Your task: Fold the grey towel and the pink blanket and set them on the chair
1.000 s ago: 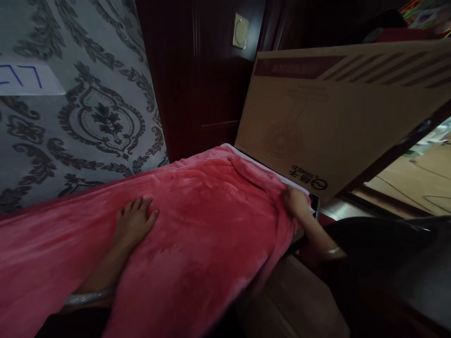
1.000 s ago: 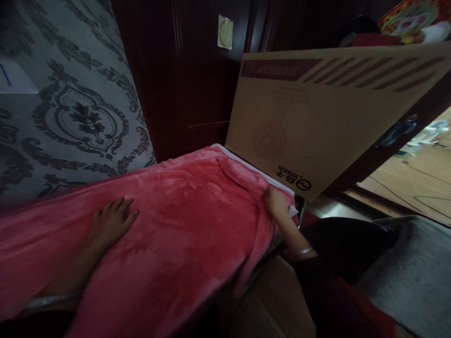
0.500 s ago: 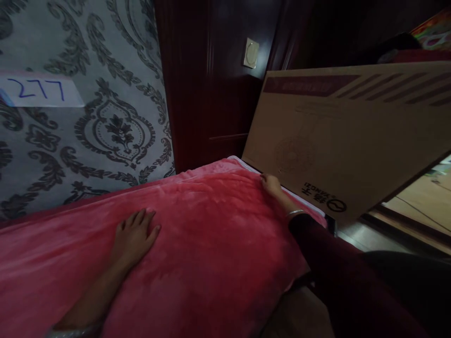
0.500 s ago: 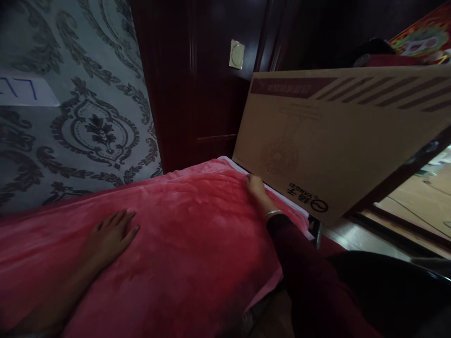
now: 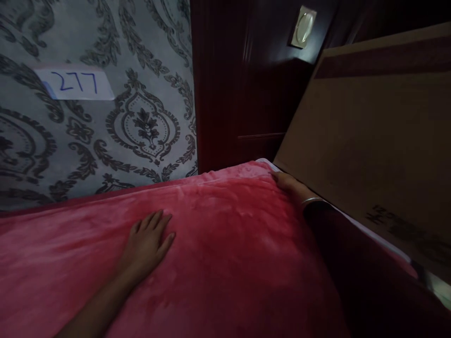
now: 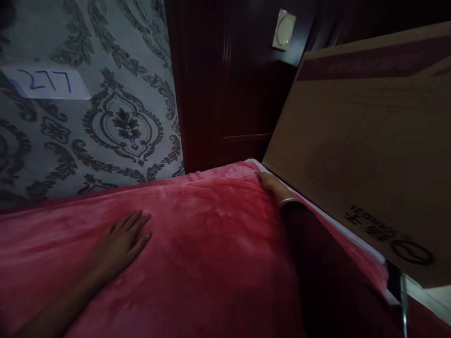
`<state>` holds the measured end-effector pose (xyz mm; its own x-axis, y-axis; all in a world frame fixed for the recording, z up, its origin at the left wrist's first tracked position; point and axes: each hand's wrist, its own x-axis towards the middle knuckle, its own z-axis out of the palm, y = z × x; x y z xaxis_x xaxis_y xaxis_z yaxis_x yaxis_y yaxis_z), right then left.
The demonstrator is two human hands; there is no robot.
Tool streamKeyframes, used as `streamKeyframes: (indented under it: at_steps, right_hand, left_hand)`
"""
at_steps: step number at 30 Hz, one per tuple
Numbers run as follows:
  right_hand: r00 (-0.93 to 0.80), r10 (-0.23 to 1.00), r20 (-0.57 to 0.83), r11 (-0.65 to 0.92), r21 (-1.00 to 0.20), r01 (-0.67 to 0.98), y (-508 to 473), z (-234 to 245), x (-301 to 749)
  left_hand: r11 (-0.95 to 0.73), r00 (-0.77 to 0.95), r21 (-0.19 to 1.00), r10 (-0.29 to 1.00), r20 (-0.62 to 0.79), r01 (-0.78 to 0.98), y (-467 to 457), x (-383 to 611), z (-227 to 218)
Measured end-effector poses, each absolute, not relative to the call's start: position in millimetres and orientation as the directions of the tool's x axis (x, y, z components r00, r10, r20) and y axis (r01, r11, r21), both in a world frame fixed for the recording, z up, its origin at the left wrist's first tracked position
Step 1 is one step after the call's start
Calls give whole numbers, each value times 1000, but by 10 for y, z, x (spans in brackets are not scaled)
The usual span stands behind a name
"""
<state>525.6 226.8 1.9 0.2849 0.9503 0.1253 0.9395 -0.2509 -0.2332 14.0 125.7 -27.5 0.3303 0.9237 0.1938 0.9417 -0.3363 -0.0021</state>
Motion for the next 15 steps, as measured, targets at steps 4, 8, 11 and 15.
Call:
streamKeyframes:
  at_steps: [4,8,11,15]
  right_hand:
    - [372,910,186,-334,-206,920,2358,200,5247]
    - [476,810,343,-420,-227,879,2575,491,5243]
    - [484,807,339,-431,-223,875,2788,481,5206]
    - [477,838,263,-423,-238,874,3015,47,5195]
  left_hand:
    - [-334,323,14,921,218,942,1253,119,-306]
    - [-334,315,21,906,282,942,1254,85,-351]
    - [-310,295,13,915,276,951,1248,70,-382]
    - [-286,278,4,935,219,958,1242,44,-423]
